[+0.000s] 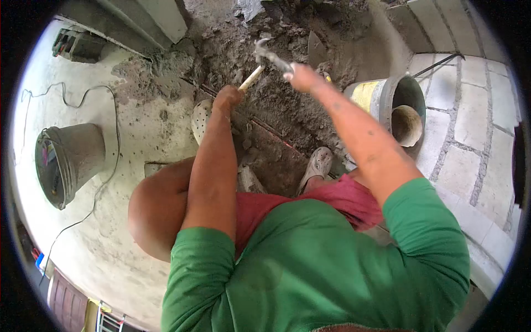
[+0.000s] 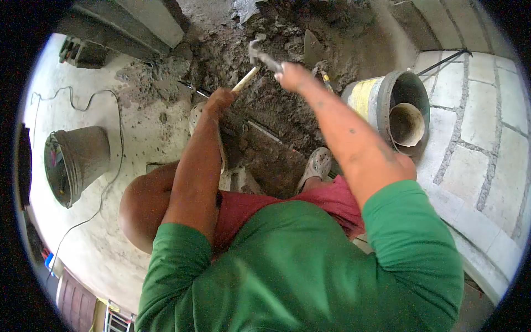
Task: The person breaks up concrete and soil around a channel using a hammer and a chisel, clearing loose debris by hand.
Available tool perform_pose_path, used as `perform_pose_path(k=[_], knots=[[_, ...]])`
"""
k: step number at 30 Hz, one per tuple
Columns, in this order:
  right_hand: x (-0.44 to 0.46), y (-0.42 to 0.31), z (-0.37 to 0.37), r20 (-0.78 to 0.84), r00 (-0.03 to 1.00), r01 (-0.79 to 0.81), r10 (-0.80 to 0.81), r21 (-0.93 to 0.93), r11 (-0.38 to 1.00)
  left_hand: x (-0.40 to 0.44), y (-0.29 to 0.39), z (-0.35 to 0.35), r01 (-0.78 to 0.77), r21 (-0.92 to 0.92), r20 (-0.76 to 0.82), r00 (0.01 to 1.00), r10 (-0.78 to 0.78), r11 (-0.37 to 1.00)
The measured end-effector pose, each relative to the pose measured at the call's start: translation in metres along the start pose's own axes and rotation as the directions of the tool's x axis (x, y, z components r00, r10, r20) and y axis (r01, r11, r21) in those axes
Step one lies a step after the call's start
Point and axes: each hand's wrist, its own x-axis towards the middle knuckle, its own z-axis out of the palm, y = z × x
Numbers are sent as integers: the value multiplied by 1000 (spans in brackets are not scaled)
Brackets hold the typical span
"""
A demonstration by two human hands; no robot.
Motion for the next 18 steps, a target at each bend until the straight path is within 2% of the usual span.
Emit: perform_pose_path(k=[1,3,4,6,8,9,12,14,15,17,18], knots=[[-22,3,6,152,980,-108,127,-123,986,-15,6,-5,1,2,-5,1000,-1,1000],[-25,10,-9,268,940,-203,210,-54,978,-76,31,1,-103,-35,-239,967,92,994],[-27,19,-21,308,924,-208,226,-90,974,-95,47,12,-25,-200,-262,965,-28,980],[-38,41,-39,285,937,-177,200,-105,979,-138,81,53,66,-308,-356,917,-179,949],[-44,70,-46,237,966,-73,103,-130,989,-167,94,68,143,-371,-324,906,-272,918],[-55,65,-55,241,965,-76,104,-124,989,-180,92,69,173,-381,-312,901,-302,908],[-71,42,-92,187,959,-229,215,54,972,-178,50,68,119,-368,-244,945,-219,922],[-79,45,-88,145,962,-250,232,118,961,-162,13,83,133,-318,-213,955,-207,939],[-82,44,-92,88,962,-270,258,174,947,-155,7,75,127,-272,-185,966,-181,954],[-92,46,-93,82,951,-308,298,217,926,-152,6,55,128,-199,-174,971,-164,972],[-92,54,-87,169,927,-374,336,331,866,-153,13,40,160,-316,-135,968,-211,935]])
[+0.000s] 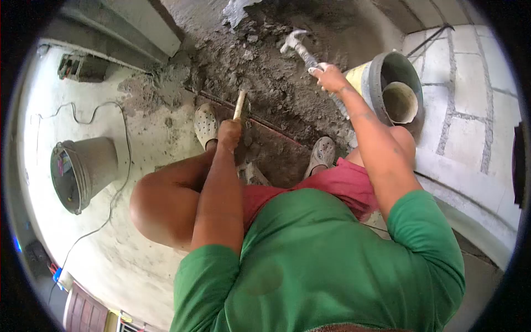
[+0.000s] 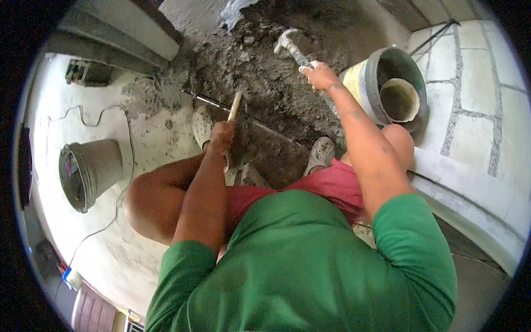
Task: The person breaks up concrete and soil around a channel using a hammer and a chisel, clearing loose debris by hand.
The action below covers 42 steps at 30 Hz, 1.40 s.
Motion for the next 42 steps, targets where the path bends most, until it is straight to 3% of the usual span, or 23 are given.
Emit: perform_pose_path(k=[2,3,5,7,9,11,12,13,14,15,17,19,20,21,23,25,27,29,33,34,36,38,42], knots=[[18,37,18,124,980,-176,157,168,970,-5,15,-16,135,-221,79,990,-120,966],[15,52,31,134,982,-167,132,294,941,2,20,-21,133,-214,82,990,-118,968],[-4,65,50,252,922,-380,294,438,814,19,34,-28,46,-202,-76,995,-62,978],[6,109,88,252,923,-380,292,466,799,-45,113,-102,-82,-78,-91,993,75,994],[9,126,113,258,907,-421,334,500,757,-90,159,-161,-232,175,-184,947,263,957],[35,177,150,28,914,-392,405,319,863,-141,178,-213,-462,210,-272,819,505,862],[37,177,154,40,915,-392,403,330,859,-165,184,-234,-480,265,-312,778,545,837],[37,174,155,-167,947,-293,273,-114,949,-187,190,-252,-494,320,-349,732,585,809],[37,167,155,-291,955,-214,55,-548,809,-212,205,-265,-391,233,-362,815,453,890],[35,147,154,-288,956,-211,57,-538,816,-229,215,-272,-280,144,-362,878,314,949],[31,76,141,-105,983,76,-153,-528,846,-226,202,-277,-186,175,-393,887,242,967],[69,85,189,61,926,361,-372,-431,827,-201,158,-269,-344,367,-456,743,489,864],[73,66,199,83,885,441,-459,-472,764,-207,181,-270,-242,296,-419,836,353,924],[72,58,205,146,918,395,-369,-426,814,-216,205,-267,-116,231,-355,914,194,966],[71,50,211,154,907,413,-392,-508,756,-205,216,-266,-129,207,-280,942,186,970],[72,62,233,16,912,350,-410,-552,757,-183,222,-272,-141,258,-247,947,206,956],[66,30,198,302,949,237,-94,-481,844,-163,233,-274,-151,288,-194,958,212,946],[62,56,222,285,958,142,-19,-418,897,-146,253,-276,-38,354,-247,960,132,935],[49,83,228,275,952,-70,136,-236,969,-127,263,-283,-127,436,-221,945,242,891],[59,65,197,492,827,-168,273,-246,955,-127,261,-285,-116,418,-222,949,226,901],[104,42,159,623,782,299,-13,-358,885,-126,264,-275,-202,309,-251,925,285,929],[176,2,95,248,904,361,-349,-4,933,-131,262,-272,-226,330,-213,928,306,916],[135,-107,-54,-224,815,579,-534,267,771,-139,268,-259,-229,348,-166,939,301,909]])
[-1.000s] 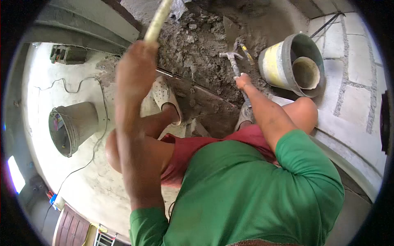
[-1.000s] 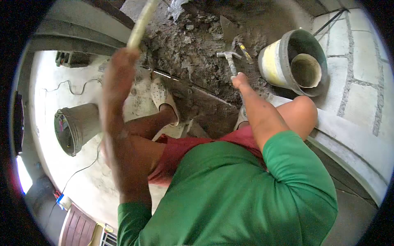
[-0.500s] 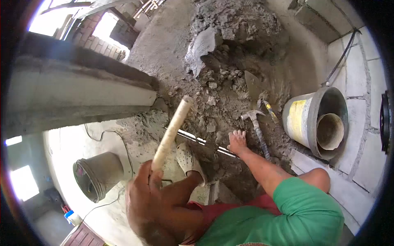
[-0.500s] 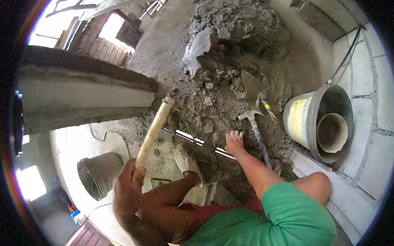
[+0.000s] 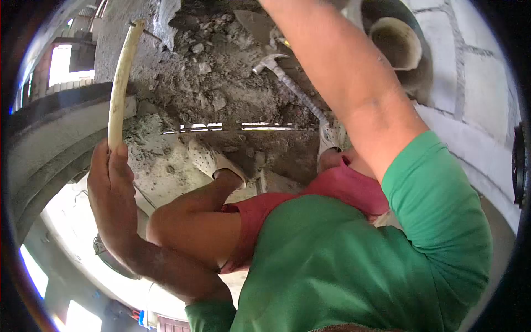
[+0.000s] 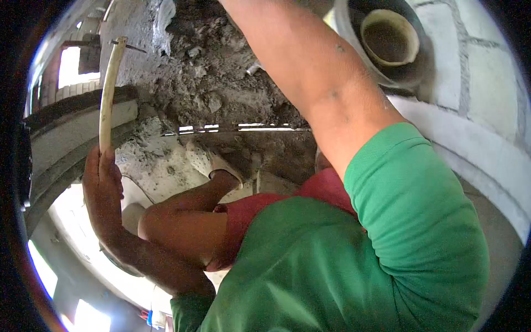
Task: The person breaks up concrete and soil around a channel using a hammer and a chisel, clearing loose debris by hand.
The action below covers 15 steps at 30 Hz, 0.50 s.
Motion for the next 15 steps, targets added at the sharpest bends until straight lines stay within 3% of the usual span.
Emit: perform_pose_path(k=[2,4,7,8,9,10,11,12,13,15], knots=[[-22,-36,-41,-121,992,47,-44,21,999,0,1,5,-64,-10,-24,998,64,998],[-55,-22,-58,-200,980,-8,5,-17,1000,2,0,7,-114,-13,-60,992,113,993],[-135,82,-34,-222,927,-338,302,-147,930,-1,-2,7,-183,-49,-101,979,178,982],[-178,148,-7,-290,842,-536,455,-355,766,-2,-1,7,-172,-65,-102,981,165,983],[-220,158,12,-222,831,-556,509,-318,768,-2,0,6,-162,-80,-102,983,154,983],[-251,163,39,-312,769,-639,558,-335,693,-4,1,5,-163,-70,-106,982,155,984],[-268,161,60,-222,778,-629,588,-280,725,-8,2,5,-129,-75,-112,986,121,989],[-273,167,81,-122,818,-561,562,-389,731,-11,2,5,-94,-82,-118,989,84,992],[-270,150,97,-123,870,-487,477,-365,794,-14,1,4,-90,-78,-123,989,80,993],[-243,134,128,28,925,-329,379,-439,836,-19,0,2,-150,-65,-139,980,140,986]])
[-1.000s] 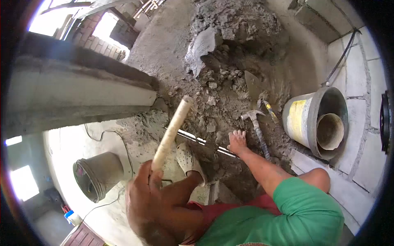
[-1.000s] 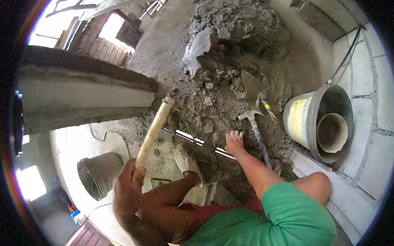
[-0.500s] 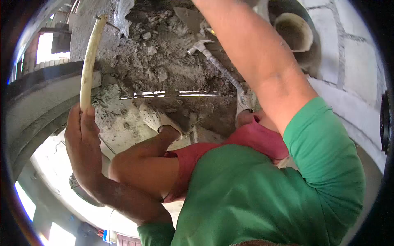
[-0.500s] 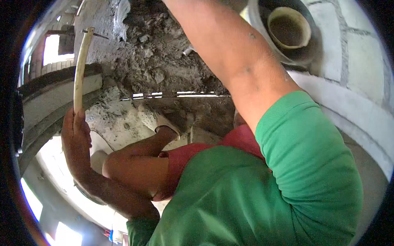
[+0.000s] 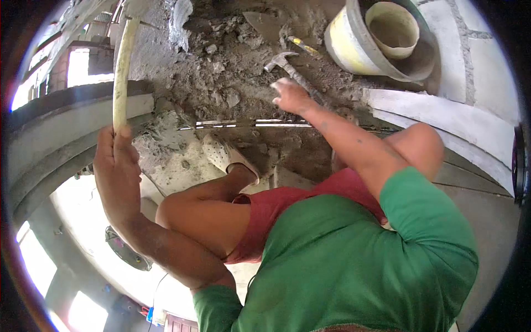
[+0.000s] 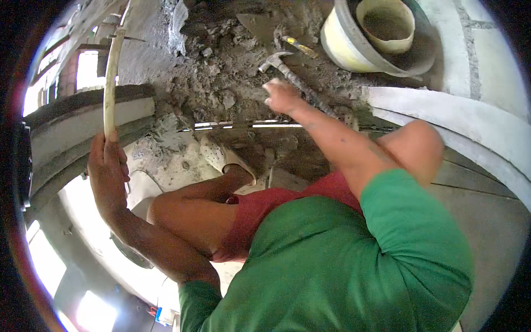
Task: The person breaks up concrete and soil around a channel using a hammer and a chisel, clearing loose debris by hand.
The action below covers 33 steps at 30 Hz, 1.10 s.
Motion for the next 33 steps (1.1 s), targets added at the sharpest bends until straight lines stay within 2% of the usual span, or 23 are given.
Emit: perform_pose_path(k=[4,8,10,11,12,14,15,17,20,22,23,25,26,27,28,29,30,31,32,33], knots=[[58,-86,27,235,968,136,-89,-195,971,-4,-1,-2,15,94,-13,1000,-14,995],[113,-124,97,248,915,377,-320,-232,897,-5,2,-6,133,-23,36,991,-132,991],[120,-131,99,363,867,449,-341,-272,851,-3,3,-6,205,2,6,979,-205,979],[120,-120,104,349,877,429,-329,-265,864,1,-8,-4,128,34,-15,992,-128,991],[117,-108,108,355,876,428,-326,-262,865,3,-14,-5,133,36,-10,991,-133,990],[107,-81,120,225,896,432,-383,-244,868,6,-17,-7,151,-1,-22,988,-151,988],[98,-68,120,237,892,438,-385,-243,865,7,-18,-7,164,-4,-21,986,-164,987],[70,-43,111,180,935,344,-304,-267,900,8,-21,-7,190,-68,-32,981,-192,979],[35,-8,96,197,933,342,-300,-241,908,7,-20,-8,199,-106,-13,979,-201,974],[18,1,86,292,945,238,-147,-308,921,7,-24,-12,169,-73,-3,985,-170,983],[14,0,81,294,943,247,-154,-309,918,6,-26,-14,136,-37,12,991,-135,990],[13,-9,68,279,960,42,16,-201,979,4,-21,-16,162,-79,1,987,-162,984],[21,-10,67,276,961,53,5,-203,978,3,-19,-17,183,-120,-1,983,-185,976],[36,-5,68,333,934,-126,129,-32,992,2,-22,-20,172,-94,13,985,-171,981],[52,0,65,407,883,-309,235,126,943,2,-24,-21,168,-99,2,986,-169,981],[76,-28,38,437,877,-270,199,107,957,1,-24,-21,140,-64,-18,990,-141,988],[108,-63,8,348,934,-205,86,322,924,0,-22,-20,110,-26,-33,993,-111,994],[140,-99,-21,250,968,-108,-28,514,851,-2,-18,-19,158,-77,-28,987,-161,984],[155,-140,-65,179,973,-26,-145,712,702,-3,-17,-19,154,-79,-28,987,-157,985],[170,-182,-109,103,960,37,-261,876,481,-4,-19,-20,138,-88,-17,990,-140,986]])
